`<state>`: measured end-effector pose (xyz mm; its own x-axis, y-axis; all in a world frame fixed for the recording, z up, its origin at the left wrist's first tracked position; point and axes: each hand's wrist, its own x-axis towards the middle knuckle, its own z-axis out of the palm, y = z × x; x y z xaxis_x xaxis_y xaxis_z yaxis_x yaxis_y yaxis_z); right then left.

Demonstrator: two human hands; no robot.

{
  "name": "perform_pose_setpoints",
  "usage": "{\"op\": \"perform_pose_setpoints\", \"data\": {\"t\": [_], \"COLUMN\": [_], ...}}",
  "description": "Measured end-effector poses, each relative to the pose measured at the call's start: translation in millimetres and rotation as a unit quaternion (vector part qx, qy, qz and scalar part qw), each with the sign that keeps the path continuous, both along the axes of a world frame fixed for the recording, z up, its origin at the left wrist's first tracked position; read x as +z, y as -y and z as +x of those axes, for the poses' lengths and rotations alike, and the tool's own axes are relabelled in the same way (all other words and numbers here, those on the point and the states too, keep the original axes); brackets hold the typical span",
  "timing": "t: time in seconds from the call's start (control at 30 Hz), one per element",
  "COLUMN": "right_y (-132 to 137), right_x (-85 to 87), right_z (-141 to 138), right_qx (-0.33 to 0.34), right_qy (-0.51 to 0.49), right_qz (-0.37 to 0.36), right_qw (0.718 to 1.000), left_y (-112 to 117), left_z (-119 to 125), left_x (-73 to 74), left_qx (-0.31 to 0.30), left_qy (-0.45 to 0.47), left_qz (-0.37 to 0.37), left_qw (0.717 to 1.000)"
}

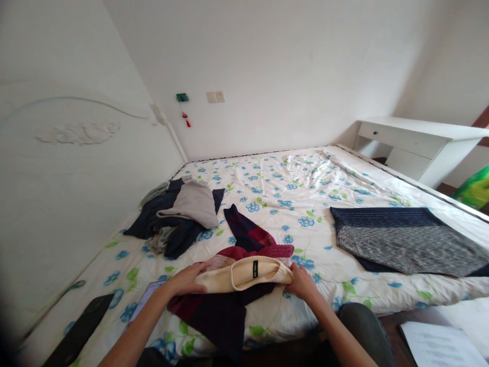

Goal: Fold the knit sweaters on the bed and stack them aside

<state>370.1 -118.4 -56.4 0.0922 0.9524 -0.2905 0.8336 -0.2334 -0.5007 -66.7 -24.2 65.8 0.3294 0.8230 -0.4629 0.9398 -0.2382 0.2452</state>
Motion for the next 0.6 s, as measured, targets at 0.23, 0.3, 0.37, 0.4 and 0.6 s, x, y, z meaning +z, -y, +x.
{"op": "perform_pose_setpoints", "data": {"t": [0.23,0.3,0.37,0.4,0.6], "right_y": [-33.1,-52.9,-76.5,-89.2,-146.1], "right_x": [40.1,64.9,93.3,108.0,213.8], "right_z": [47.7,62.5,69.5,69.4,49.9], "right_qx": [-0.092,-0.140,-0.183,-0.205,-0.356], "right_qy": [-0.032,-0.045,-0.056,-0.066,-0.206], "right_qz": [0.129,0.192,0.253,0.287,0.474], "right_qw": [0.987,0.970,0.948,0.933,0.779], "left_y": [5.7,-3.2,-17.4,-25.4,-55.0], "left_z": [17.5,8.4,4.8,6.5,36.9], "left_x": [-16.6,5.3,40.4,61.2,209.7], "left_qx": [0.108,0.198,0.270,0.301,0.387], "left_qy": [0.010,0.029,0.061,0.087,0.266], "left_qz": [0.144,0.224,0.309,0.351,0.552], "left_qw": [0.984,0.954,0.910,0.882,0.689]}}
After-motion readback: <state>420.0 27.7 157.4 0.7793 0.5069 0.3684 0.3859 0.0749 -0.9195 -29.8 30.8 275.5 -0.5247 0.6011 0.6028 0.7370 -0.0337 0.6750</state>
